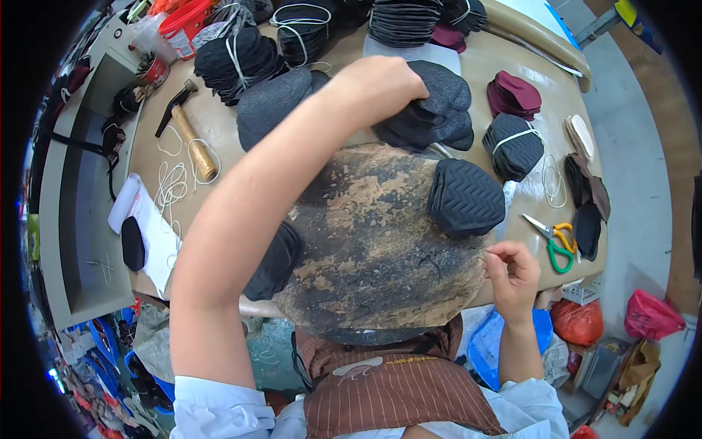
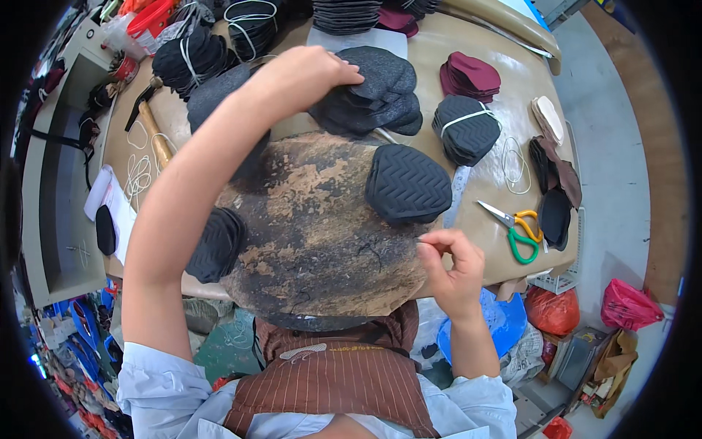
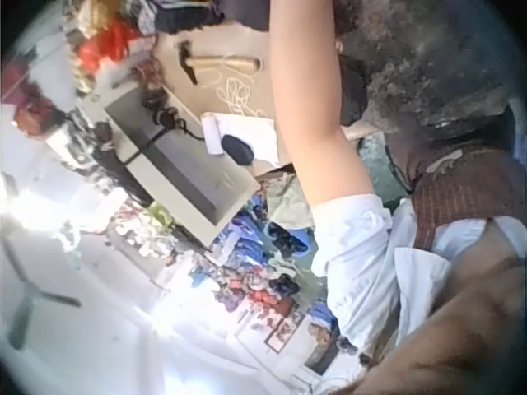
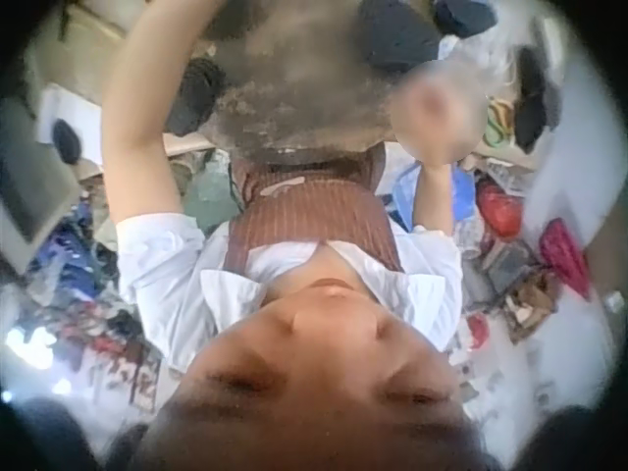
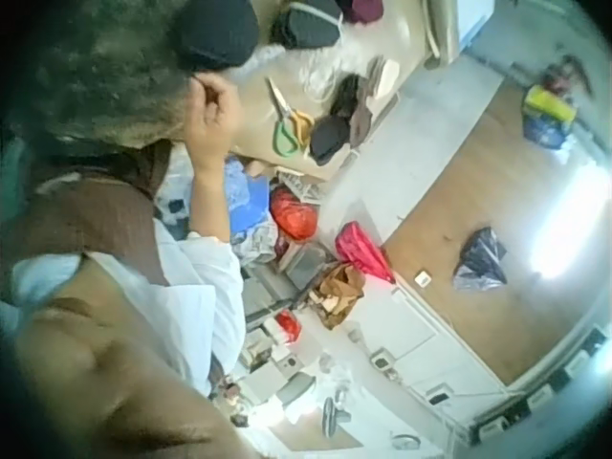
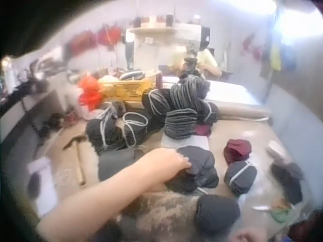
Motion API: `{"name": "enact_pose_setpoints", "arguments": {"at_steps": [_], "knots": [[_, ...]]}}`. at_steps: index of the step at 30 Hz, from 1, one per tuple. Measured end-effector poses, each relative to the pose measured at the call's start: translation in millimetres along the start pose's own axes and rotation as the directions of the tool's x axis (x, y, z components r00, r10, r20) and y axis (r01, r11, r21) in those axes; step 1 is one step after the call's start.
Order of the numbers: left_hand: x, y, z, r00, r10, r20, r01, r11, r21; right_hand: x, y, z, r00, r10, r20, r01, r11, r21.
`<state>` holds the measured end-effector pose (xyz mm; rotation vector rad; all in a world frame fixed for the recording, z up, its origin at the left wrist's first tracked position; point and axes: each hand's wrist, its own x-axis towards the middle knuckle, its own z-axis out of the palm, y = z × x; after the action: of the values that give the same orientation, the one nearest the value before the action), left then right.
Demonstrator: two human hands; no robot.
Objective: The person sorts and stacks black quilted fabric pieces on a workbench. They handle the pieces one by one, aligning them into neat piles and occasionally moving stacks to different locations on the table. The person also uses a rubber band to secure a stack of fabric pieces.
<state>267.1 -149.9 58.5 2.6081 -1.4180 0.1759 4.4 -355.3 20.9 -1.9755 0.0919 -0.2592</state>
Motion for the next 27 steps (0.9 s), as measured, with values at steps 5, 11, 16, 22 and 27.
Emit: {"name": "enact_pose_setpoints", "arguments": {"at_steps": [5,11,16,22,27], "knots": [[-4,-20,1,0.968,-0.173,-0.184,0.091,0.918,-0.386,-1,8,-9,0.990,0.133,-0.045,-0.123,0.976,0.179],[-102,43,-23,0.838,-0.157,-0.522,0.025,0.968,-0.251,18,13,-21,0.986,0.043,-0.161,-0.024,0.992,0.121],[-195,108,6,0.984,-0.170,0.048,0.174,0.979,-0.102,65,9,-13,0.977,-0.209,0.036,0.206,0.894,-0.399],[-196,161,24,0.913,-0.382,-0.145,0.368,0.923,-0.116,77,-9,1,0.998,-0.041,0.048,0.060,0.846,-0.531],[-185,156,40,0.904,-0.374,-0.206,0.370,0.927,-0.056,65,-14,9,0.968,-0.251,-0.009,0.189,0.751,-0.633]]}}
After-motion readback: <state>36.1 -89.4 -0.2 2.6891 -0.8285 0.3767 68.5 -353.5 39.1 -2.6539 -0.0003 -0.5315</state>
